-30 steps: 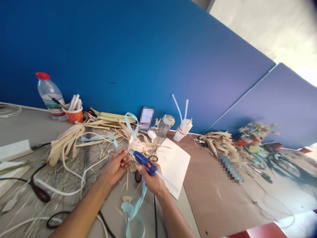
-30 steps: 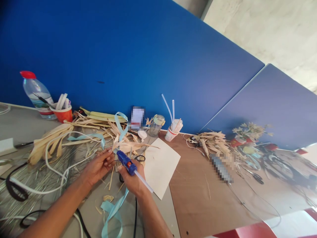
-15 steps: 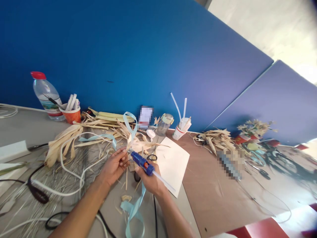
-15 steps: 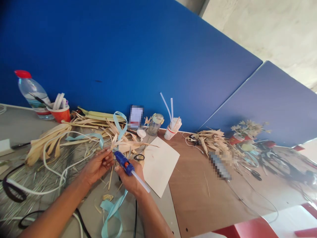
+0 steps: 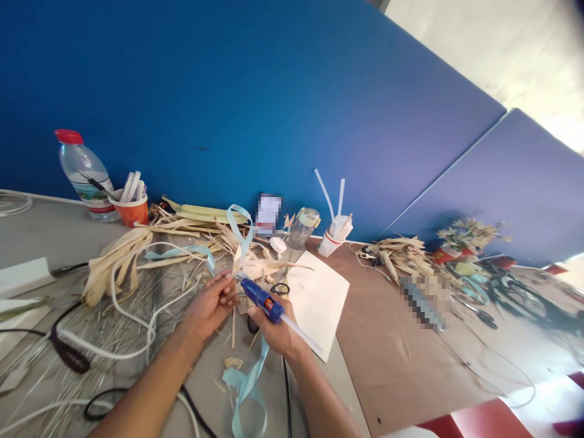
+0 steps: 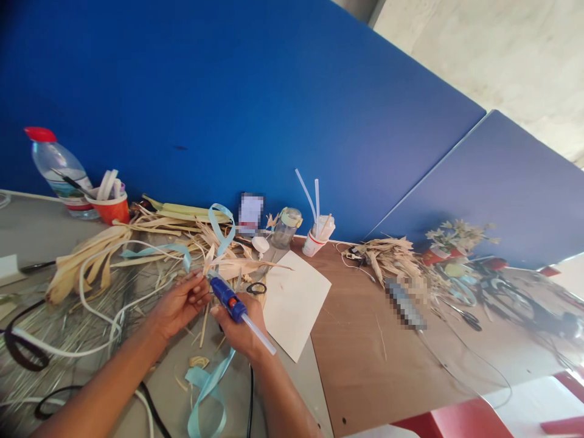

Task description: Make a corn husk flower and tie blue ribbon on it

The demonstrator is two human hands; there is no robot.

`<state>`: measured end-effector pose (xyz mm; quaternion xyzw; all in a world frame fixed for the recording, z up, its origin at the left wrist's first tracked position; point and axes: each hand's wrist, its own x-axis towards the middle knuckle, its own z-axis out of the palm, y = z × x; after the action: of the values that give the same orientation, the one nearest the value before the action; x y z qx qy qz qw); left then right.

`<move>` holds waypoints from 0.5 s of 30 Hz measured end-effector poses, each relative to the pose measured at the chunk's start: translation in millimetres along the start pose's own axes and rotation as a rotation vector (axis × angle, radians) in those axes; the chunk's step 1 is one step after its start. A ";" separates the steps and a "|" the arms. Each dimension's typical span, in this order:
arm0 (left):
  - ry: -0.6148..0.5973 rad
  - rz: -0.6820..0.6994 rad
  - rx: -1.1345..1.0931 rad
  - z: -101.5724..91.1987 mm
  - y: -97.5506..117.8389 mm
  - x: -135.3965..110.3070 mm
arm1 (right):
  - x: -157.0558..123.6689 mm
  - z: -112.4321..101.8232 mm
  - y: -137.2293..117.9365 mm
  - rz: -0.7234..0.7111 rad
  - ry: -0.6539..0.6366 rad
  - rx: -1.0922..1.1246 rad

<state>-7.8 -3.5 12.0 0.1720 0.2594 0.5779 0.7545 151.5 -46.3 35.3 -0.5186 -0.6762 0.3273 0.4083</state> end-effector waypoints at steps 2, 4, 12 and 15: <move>0.004 -0.002 -0.007 0.0 -0.4 0.2 | 0.0 -0.9 -0.6 -0.004 0.014 0.007; 0.006 -0.006 -0.007 0.1 -1.0 0.5 | 0.4 -1.1 0.2 -0.008 0.019 0.003; -0.008 -0.002 -0.002 -0.9 -0.8 1.7 | 0.1 1.2 3.9 0.024 -0.006 -0.008; -0.021 0.002 -0.010 -1.3 -0.9 1.7 | -0.4 0.1 1.0 0.021 0.003 0.014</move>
<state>-7.5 -2.2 10.1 0.1746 0.2483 0.5782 0.7574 151.9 -46.4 34.4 -0.5231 -0.6677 0.3355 0.4098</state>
